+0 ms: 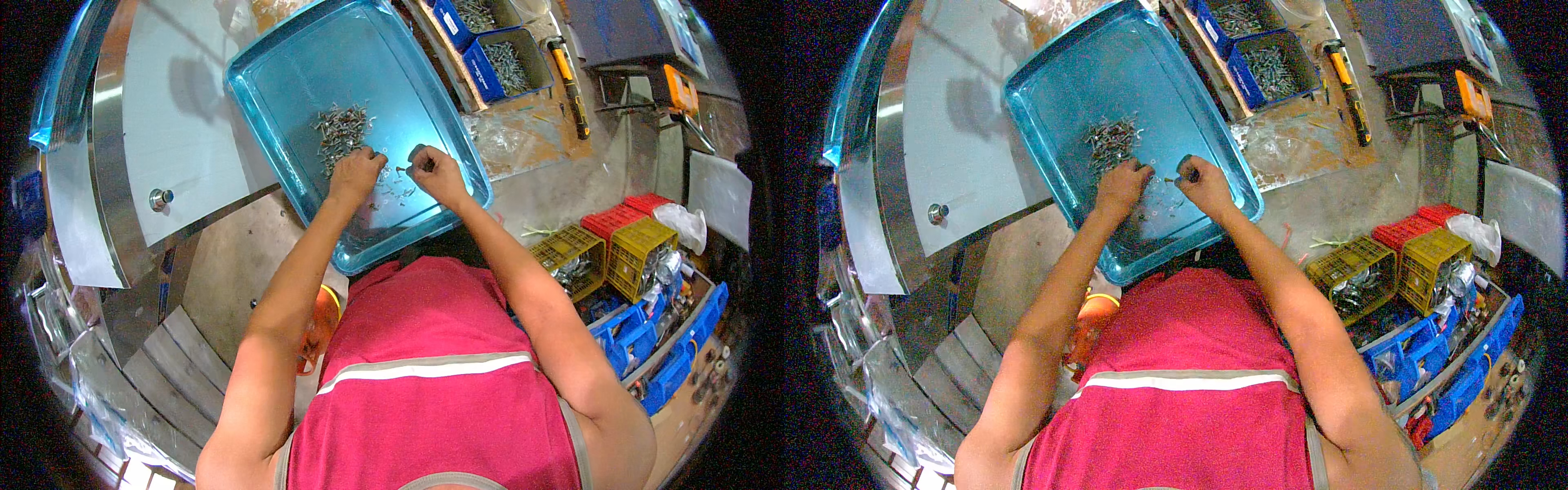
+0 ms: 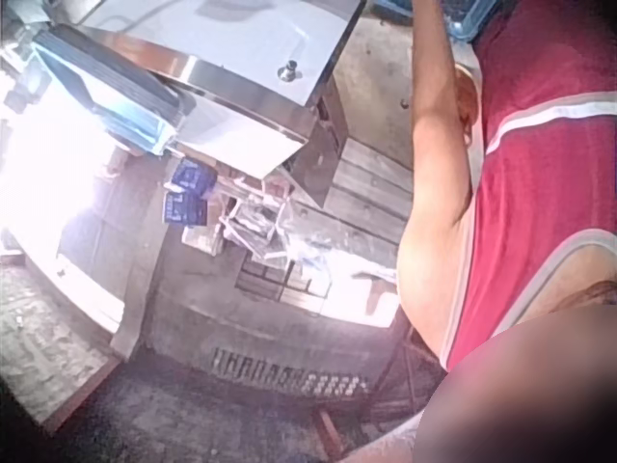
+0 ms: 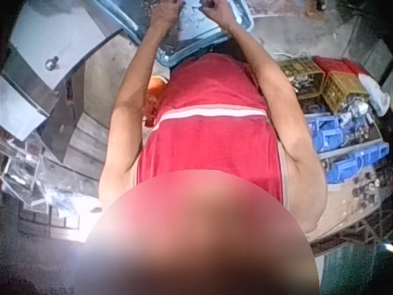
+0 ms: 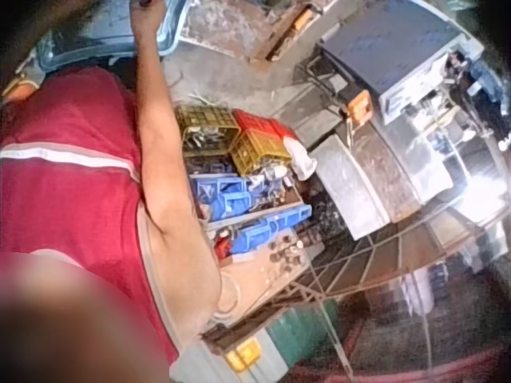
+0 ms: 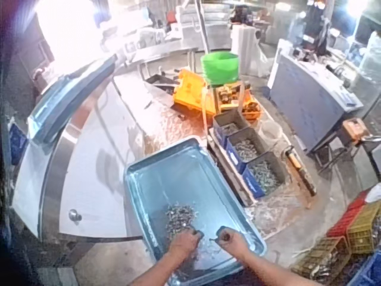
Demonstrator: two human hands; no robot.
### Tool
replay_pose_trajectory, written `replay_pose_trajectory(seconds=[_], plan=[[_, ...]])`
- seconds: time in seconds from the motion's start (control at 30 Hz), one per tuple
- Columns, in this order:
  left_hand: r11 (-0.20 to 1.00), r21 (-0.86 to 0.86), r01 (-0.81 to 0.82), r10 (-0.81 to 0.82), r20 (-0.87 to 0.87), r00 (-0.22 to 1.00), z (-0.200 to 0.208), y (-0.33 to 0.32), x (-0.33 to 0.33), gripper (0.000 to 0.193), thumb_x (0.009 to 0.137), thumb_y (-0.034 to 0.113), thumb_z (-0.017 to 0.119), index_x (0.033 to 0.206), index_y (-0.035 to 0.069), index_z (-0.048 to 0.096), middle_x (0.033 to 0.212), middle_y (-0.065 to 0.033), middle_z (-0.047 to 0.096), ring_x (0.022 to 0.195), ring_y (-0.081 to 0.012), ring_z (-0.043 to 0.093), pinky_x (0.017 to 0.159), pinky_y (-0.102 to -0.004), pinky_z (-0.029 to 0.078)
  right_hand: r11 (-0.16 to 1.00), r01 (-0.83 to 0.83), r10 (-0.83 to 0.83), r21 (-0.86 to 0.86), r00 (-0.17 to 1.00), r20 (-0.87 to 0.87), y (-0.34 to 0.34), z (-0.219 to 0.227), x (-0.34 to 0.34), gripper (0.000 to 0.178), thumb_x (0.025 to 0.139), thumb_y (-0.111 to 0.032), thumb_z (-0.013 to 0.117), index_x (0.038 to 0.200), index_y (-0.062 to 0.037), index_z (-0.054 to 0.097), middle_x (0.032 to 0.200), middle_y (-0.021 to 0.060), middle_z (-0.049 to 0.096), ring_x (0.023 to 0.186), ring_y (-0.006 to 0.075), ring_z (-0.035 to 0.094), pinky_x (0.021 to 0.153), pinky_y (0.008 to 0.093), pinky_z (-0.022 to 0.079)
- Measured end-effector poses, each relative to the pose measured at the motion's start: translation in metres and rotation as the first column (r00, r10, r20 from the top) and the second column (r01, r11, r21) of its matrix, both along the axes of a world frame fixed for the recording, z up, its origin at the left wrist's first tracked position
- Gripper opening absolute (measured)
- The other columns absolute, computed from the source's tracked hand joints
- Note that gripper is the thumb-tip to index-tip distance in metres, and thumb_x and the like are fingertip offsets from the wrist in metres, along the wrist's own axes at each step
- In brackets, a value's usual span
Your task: The person sorts small metal fasteners from a teal tray into blue bins by hand. They repeatedly pick up fasteners, separate them, and place them into the bins while standing at a workbench.
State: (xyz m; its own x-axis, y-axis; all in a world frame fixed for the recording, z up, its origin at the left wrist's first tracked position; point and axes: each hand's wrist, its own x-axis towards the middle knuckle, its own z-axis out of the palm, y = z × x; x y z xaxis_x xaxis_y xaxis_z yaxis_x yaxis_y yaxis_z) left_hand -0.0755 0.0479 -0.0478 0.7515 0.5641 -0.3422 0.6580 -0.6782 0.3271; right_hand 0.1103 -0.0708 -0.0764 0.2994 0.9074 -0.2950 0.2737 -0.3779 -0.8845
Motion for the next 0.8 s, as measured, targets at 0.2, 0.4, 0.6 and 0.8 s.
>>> replay_pose_trajectory(seconds=[0.2, 0.4, 0.6, 0.8], plan=[[0.999, 0.017, 0.041, -0.04, -0.023, 0.999, -0.012, 0.006, -0.006, 0.022, 0.094, 0.016, 0.054, 0.11, 0.011, 0.068, 0.107, -0.0174, 0.066, 0.099, -0.039, 0.068, 0.081, -0.0497, 0.058, 0.993, 0.111, -0.107, 0.039, 0.989, -0.1, -0.011, 0.022, 0.003, 0.024, 0.083, -0.014, 0.08, 0.102, -0.0056, 0.068, 0.082, 0.0059, 0.071, 0.072, 0.0165, 0.065, 0.068, 0.0317, 0.053], [0.999, 0.033, 0.028, -0.027, -0.034, 0.999, -0.006, 0.008, -0.007, 0.02, 0.094, 0.011, 0.054, 0.109, 0.006, 0.067, 0.111, -0.0182, 0.066, 0.103, -0.0381, 0.067, 0.085, -0.0492, 0.057, 0.98, 0.071, -0.105, 0.184, 0.979, 0.177, -0.023, 0.073, 0.017, 0.025, 0.084, -0.019, 0.079, 0.101, -0.0055, 0.066, 0.09, 0.0149, 0.073, 0.082, 0.0332, 0.072, 0.072, 0.0403, 0.056], [0.968, -0.079, -0.239, 0.235, 0.616, 0.751, 0.088, 0.018, 0.082, 0.013, 0.095, 0.015, 0.063, 0.099, 0.003, 0.064, 0.1, -0.0179, 0.066, 0.094, -0.0361, 0.066, 0.079, -0.0462, 0.053, 0.966, 0.185, -0.206, 0.178, 0.973, 0.103, -0.04, 0.082, 0.039, 0.019, 0.085, -0.017, 0.077, 0.099, -0.0059, 0.072, 0.092, 0.0136, 0.074, 0.085, 0.0295, 0.073, 0.076, 0.0389, 0.056], [0.995, 0.057, -0.086, 0.013, 0.762, 0.648, 0.164, 0.048, 0.222, 0.018, 0.095, 0.019, 0.066, 0.108, 0.007, 0.068, 0.104, -0.0156, 0.068, 0.1, -0.035, 0.066, 0.088, -0.0418, 0.053, 0.963, 0.223, -0.238, 0.151, 0.967, 0.094, -0.052, 0.075, 0.055, 0.018, 0.086, -0.012, 0.077, 0.1, -0.0032, 0.074, 0.088, 0.0061, 0.074, 0.073, 0.0116, 0.064, 0.066, 0.0278, 0.051]])
